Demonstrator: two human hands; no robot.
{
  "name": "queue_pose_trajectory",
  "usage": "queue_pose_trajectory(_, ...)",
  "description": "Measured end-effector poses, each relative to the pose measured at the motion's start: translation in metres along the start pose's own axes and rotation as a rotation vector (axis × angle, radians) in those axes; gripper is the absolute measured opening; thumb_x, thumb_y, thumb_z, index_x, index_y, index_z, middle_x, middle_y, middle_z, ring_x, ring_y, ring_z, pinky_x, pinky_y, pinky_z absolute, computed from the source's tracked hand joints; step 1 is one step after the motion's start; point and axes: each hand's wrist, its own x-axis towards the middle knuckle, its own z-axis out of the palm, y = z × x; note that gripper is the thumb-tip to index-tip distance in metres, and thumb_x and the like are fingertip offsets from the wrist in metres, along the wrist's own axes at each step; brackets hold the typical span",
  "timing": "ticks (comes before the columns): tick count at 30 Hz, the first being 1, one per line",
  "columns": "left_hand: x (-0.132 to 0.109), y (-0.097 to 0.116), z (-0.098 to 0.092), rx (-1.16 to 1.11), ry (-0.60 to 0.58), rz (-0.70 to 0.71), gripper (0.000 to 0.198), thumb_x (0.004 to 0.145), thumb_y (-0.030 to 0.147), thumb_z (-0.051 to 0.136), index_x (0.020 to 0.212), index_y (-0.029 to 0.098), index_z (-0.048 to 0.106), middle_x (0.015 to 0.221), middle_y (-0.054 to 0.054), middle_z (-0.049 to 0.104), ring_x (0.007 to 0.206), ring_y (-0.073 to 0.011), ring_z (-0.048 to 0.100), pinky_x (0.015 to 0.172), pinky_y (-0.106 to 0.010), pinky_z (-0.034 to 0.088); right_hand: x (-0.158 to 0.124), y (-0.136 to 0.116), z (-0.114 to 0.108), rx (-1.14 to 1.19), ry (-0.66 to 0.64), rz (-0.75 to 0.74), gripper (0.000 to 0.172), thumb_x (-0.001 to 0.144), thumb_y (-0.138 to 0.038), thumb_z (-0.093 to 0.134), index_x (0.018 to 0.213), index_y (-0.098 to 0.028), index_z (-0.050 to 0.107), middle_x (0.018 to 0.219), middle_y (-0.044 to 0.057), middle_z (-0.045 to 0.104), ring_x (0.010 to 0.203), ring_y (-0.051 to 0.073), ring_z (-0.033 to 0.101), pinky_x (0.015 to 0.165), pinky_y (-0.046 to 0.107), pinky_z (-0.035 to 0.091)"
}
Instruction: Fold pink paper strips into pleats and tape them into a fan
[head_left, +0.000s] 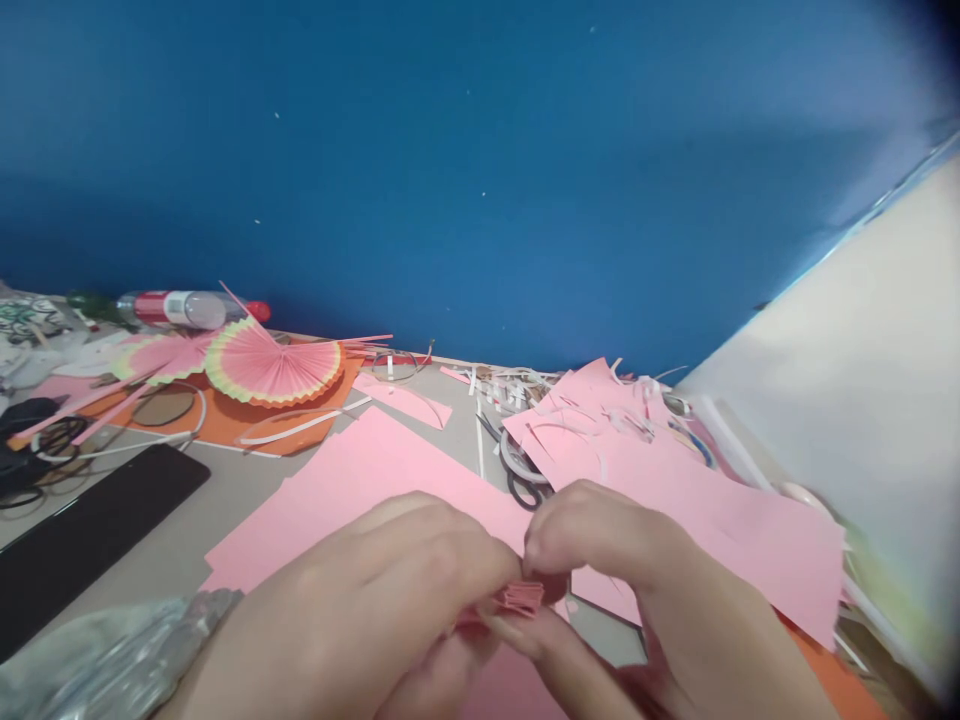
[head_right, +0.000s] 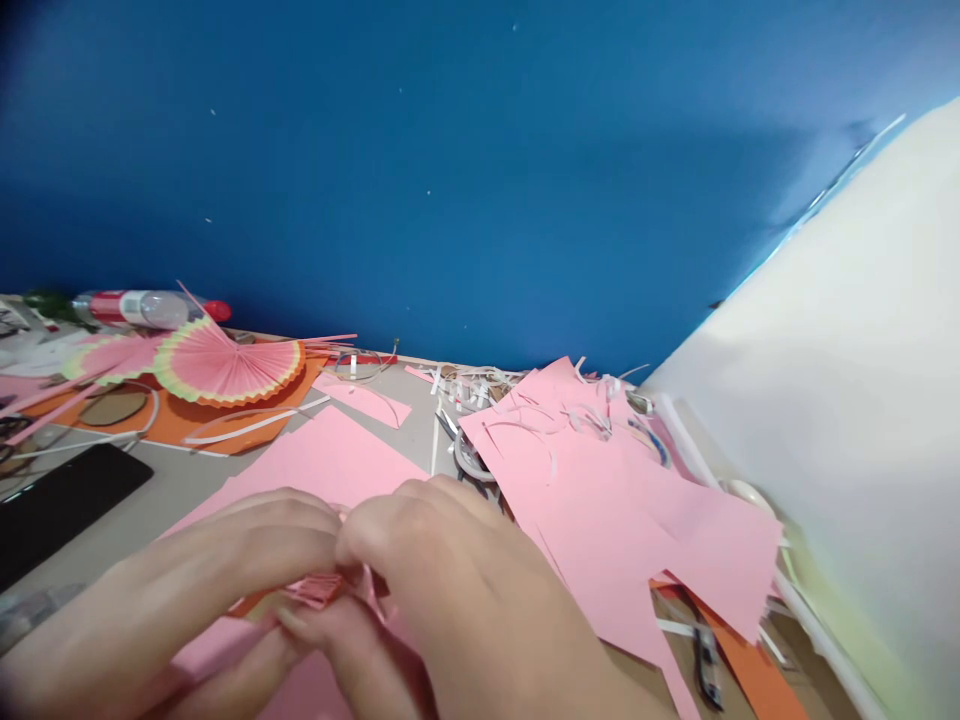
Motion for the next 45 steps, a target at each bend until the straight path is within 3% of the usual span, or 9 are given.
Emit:
queue_pose_trajectory(3, 0.000, -0.001, -0.001, -0.012, 0.007, -0.042, 0.023, 0.081, 0.007, 0.049, 0.097, 0.023, 0.052, 0.081, 0.004, 0.063, 0.078, -0.0109, 0.060, 0.073, -0.018, 0.048, -0.004, -0.003, 0.003, 0.069, -0.005, -0.034, 0.018, 0.081, -0.013, 0.060, 0.090, -0.024, 0.049, 0.071, -0.002, 0.061, 0.067, 0.012, 0.059, 0.064, 0.025, 0.050)
queue_pose_trajectory(8, 0.001, -0.005, -0.002, -0.085, -0.040, -0.058, 0.016, 0.085, 0.010, 0.047, 0.093, 0.022, 0.053, 0.089, 0.002, 0.064, 0.082, -0.0114, 0.060, 0.074, -0.018, 0.048, -0.006, -0.004, 0.005, 0.217, 0.091, 0.023, 0.020, 0.082, -0.010, 0.059, 0.091, -0.026, 0.050, 0.075, -0.003, 0.063, 0.072, 0.011, 0.061, 0.068, 0.023, 0.052)
queue_pose_trajectory(14, -0.004, -0.007, 0.003, 0.011, 0.001, -0.020, 0.029, 0.081, 0.003, 0.041, 0.095, 0.025, 0.051, 0.086, 0.005, 0.069, 0.086, -0.0121, 0.064, 0.081, -0.019, 0.048, 0.003, -0.003, 0.001, 0.139, 0.033, -0.032, 0.015, 0.078, -0.015, 0.065, 0.087, -0.023, 0.057, 0.073, -0.003, 0.067, 0.069, 0.011, 0.064, 0.066, 0.022, 0.053)
queue_pose_trajectory(19, -0.004, -0.009, 0.008, -0.004, -0.019, -0.059, 0.028, 0.082, 0.005, 0.042, 0.097, 0.027, 0.052, 0.087, 0.007, 0.068, 0.091, -0.0096, 0.063, 0.083, -0.014, 0.045, 0.002, 0.000, 0.003, 0.116, 0.025, -0.033, 0.010, 0.080, -0.016, 0.062, 0.083, -0.024, 0.056, 0.067, -0.002, 0.066, 0.064, 0.013, 0.063, 0.063, 0.025, 0.052)
queue_pose_trajectory(30, -0.002, -0.007, 0.006, -0.002, 0.005, -0.016, 0.029, 0.077, 0.003, 0.046, 0.095, 0.024, 0.056, 0.085, 0.007, 0.071, 0.082, -0.0068, 0.065, 0.082, -0.010, 0.045, -0.003, 0.000, 0.004, 0.159, 0.017, 0.007, 0.013, 0.080, -0.016, 0.064, 0.083, -0.024, 0.054, 0.069, -0.002, 0.065, 0.065, 0.011, 0.061, 0.064, 0.024, 0.051)
queue_pose_trajectory(35, -0.005, -0.006, 0.006, -0.138, -0.044, -0.135, 0.024, 0.084, 0.010, 0.051, 0.101, 0.026, 0.057, 0.091, 0.009, 0.071, 0.076, -0.0037, 0.065, 0.072, -0.006, 0.046, -0.003, 0.000, 0.004, 0.224, 0.037, 0.123, 0.012, 0.078, -0.016, 0.066, 0.076, -0.023, 0.056, 0.062, -0.004, 0.060, 0.059, 0.010, 0.058, 0.058, 0.023, 0.048)
queue_pose_trajectory(37, -0.006, -0.006, 0.008, -0.209, -0.045, -0.209, 0.022, 0.087, 0.016, 0.050, 0.104, 0.030, 0.056, 0.091, 0.010, 0.070, 0.067, -0.0029, 0.062, 0.061, -0.007, 0.046, -0.004, 0.000, 0.004, 0.291, 0.061, 0.201, 0.011, 0.078, -0.019, 0.066, 0.074, -0.023, 0.056, 0.063, -0.005, 0.059, 0.059, 0.009, 0.058, 0.057, 0.022, 0.047)
queue_pose_trajectory(41, -0.004, -0.004, 0.009, -0.314, -0.047, -0.320, 0.012, 0.089, 0.020, 0.048, 0.091, 0.029, 0.056, 0.073, 0.011, 0.063, 0.052, -0.0027, 0.053, 0.050, -0.008, 0.042, -0.003, -0.001, 0.006, 0.373, 0.114, 0.334, 0.014, 0.079, -0.021, 0.064, 0.069, -0.022, 0.055, 0.062, -0.006, 0.057, 0.057, 0.008, 0.057, 0.053, 0.020, 0.045)
queue_pose_trajectory(45, 0.001, -0.002, 0.008, -0.256, -0.081, -0.387, 0.013, 0.089, 0.025, 0.046, 0.079, 0.022, 0.055, 0.062, 0.006, 0.056, 0.054, -0.0077, 0.053, 0.053, -0.015, 0.043, 0.001, -0.001, 0.010, 0.424, 0.100, 0.404, 0.016, 0.080, -0.017, 0.063, 0.067, -0.021, 0.053, 0.062, -0.006, 0.057, 0.057, 0.007, 0.056, 0.051, 0.018, 0.044)
